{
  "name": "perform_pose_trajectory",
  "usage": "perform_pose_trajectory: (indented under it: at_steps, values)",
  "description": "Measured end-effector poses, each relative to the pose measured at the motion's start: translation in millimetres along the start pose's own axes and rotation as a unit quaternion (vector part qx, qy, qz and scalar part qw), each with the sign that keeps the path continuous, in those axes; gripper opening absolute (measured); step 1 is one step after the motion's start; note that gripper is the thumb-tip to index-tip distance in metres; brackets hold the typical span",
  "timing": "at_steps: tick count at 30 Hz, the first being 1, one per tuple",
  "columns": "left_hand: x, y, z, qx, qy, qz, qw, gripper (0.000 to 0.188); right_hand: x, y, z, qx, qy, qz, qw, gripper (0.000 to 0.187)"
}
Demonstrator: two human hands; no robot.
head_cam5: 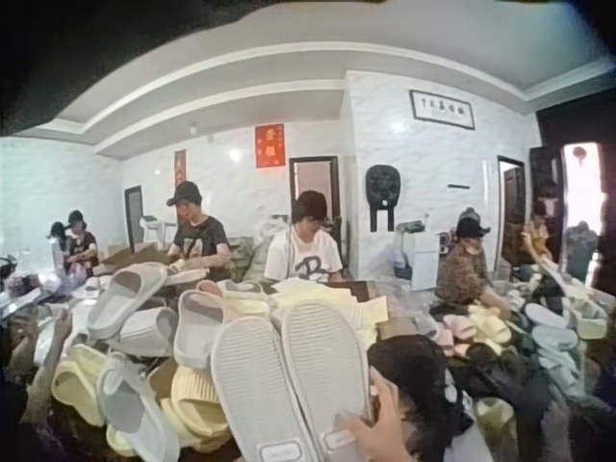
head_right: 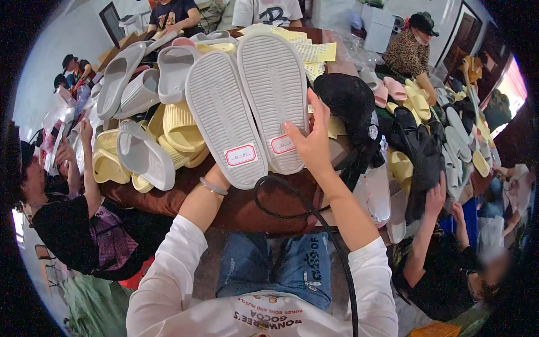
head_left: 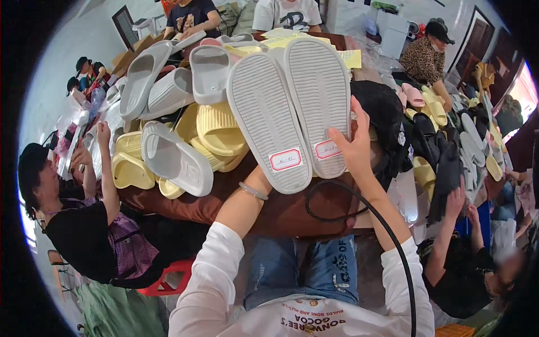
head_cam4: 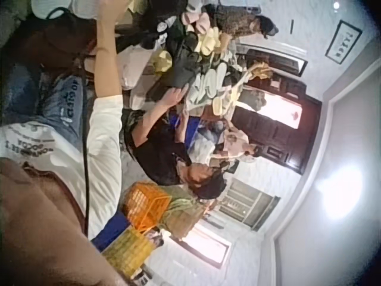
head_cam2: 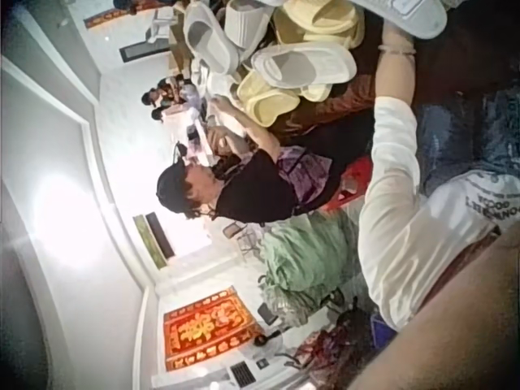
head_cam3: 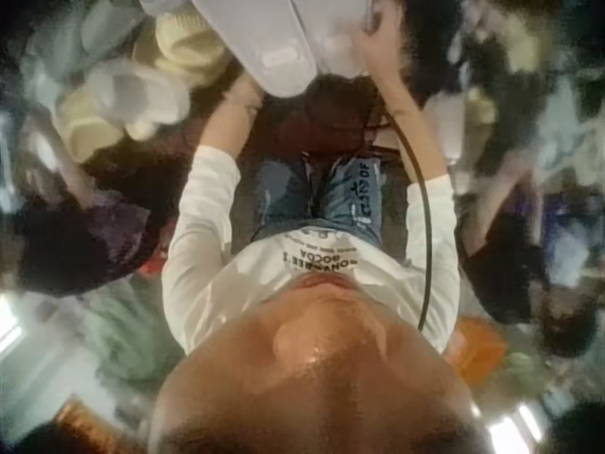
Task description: The person labels slippers by peeling stickers from sheets and applying them to the slippers by hand before setting the slippers aside.
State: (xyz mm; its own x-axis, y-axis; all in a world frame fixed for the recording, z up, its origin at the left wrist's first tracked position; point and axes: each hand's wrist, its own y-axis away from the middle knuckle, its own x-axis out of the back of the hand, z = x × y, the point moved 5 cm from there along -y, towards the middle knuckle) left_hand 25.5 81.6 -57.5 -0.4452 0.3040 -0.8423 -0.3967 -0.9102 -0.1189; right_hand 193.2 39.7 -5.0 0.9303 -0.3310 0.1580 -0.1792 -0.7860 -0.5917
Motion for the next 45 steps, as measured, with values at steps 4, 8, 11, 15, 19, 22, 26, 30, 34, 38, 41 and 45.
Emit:
perform_pose_trajectory:
  at_steps: [4, 8, 11, 15, 19, 22, 26, 30, 34, 38, 41, 45]
  values:
    - [2, 7, 5, -0.001, -0.033, 0.007, 0.999, 0.024, -3, -1, -7, 0.006, -0.017, -0.002, 1.0, 0.066]
    - [18, 34, 27, 0.013, -0.139, 0.037, 0.99, 0.024, 5, -9, -6, 0.013, -0.109, 0.018, 0.994, 0.04]
    - [30, 49, 33, 0.035, -0.184, 0.05, 0.981, 0.023, 54, -19, -15, 0.008, -0.029, 0.173, 0.985, 0.024]
    - [41, 59, 56, 0.007, -0.228, 0.093, 0.969, 0.023, 74, -28, 5, -0.04, -0.106, 0.23, 0.967, 0.023]
    - [36, 33, 57, -0.031, -0.249, 0.113, 0.961, 0.022, 73, -28, 25, -0.096, -0.105, 0.196, 0.97, 0.021]
    - [26, 3, 60, -0.078, -0.294, 0.132, 0.943, 0.022, 66, -28, 27, -0.105, -0.007, 0.155, 0.982, 0.016]
    - [19, -29, 78, -0.148, -0.464, 0.168, 0.857, 0.022, 57, -30, 31, -0.083, 0.257, 0.027, 0.963, 0.012]
    - [-43, -20, 55, -0.28, -0.545, 0.168, 0.772, 0.028, 56, -18, 56, -0.063, 0.293, -0.068, 0.952, 0.013]
    - [-38, -21, 37, -0.307, -0.818, 0.16, 0.459, 0.032, 40, -10, 74, -0.096, 0.384, -0.117, 0.911, 0.012]
    - [-26, -35, 18, -0.203, -0.895, 0.133, 0.375, 0.031, 43, -10, 73, -0.114, 0.362, -0.132, 0.916, 0.014]
    - [-26, -32, 15, -0.179, -0.904, 0.131, 0.365, 0.029, 43, -8, 74, -0.184, 0.402, -0.117, 0.889, 0.021]
    - [-26, -32, 17, -0.175, -0.903, 0.13, 0.369, 0.03, 45, -6, 72, -0.231, 0.395, -0.157, 0.875, 0.037]
